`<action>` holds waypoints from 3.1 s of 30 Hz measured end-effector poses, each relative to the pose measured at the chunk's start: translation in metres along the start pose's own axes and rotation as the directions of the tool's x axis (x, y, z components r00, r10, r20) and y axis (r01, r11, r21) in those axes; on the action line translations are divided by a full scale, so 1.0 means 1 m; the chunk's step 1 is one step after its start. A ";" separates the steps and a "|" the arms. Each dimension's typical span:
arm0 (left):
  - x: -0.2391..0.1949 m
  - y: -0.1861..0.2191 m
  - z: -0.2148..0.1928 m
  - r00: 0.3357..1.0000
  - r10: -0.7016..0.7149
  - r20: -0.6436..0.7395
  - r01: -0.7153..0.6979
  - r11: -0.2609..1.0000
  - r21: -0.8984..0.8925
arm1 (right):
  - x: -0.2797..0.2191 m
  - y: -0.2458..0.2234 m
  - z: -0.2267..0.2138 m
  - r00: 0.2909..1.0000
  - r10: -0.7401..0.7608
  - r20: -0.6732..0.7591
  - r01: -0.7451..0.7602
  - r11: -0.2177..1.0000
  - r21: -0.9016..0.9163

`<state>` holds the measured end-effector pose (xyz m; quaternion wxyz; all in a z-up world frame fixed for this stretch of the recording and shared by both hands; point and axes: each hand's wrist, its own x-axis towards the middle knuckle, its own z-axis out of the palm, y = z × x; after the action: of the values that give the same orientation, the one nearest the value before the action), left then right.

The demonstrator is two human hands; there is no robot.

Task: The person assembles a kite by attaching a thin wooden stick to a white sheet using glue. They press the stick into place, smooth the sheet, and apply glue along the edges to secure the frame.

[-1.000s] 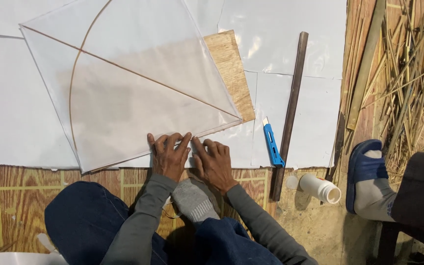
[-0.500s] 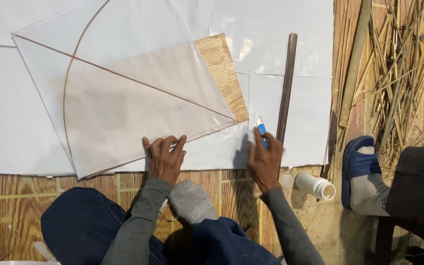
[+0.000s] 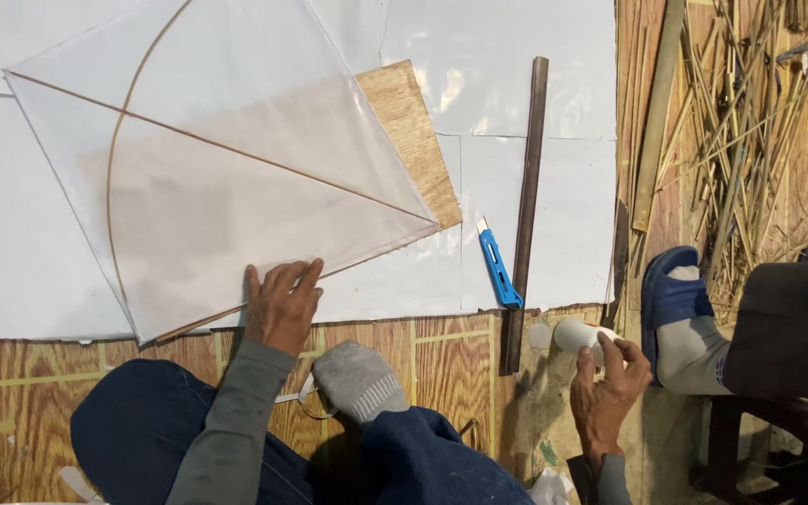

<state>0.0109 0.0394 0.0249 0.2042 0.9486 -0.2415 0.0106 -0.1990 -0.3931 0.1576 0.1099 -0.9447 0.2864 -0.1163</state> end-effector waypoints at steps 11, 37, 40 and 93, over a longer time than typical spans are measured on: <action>-0.058 -0.061 -0.003 0.996 0.022 0.088 -0.035 0.990 0.140 | 0.007 -0.025 -0.015 0.970 0.242 0.016 -0.243 0.970 0.011; -0.080 -0.088 0.014 0.987 0.020 0.160 -0.020 1.000 -0.002 | 0.033 -0.073 -0.023 0.775 0.563 0.287 -0.621 0.762 0.182; -0.083 -0.087 0.017 0.980 0.021 0.196 -0.021 1.000 -0.001 | 0.029 -0.064 -0.019 0.799 0.545 0.255 -0.564 0.826 0.003; -0.039 -0.034 -0.054 0.949 -0.312 -0.037 0.293 0.921 -0.255 | -0.052 -0.294 0.184 0.656 -0.692 0.300 0.665 0.718 0.204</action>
<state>-0.0034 0.1049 0.0571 0.3287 0.9406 -0.0834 -0.0147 -0.0372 -0.0995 0.0558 0.1443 -0.9826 -0.1165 0.0129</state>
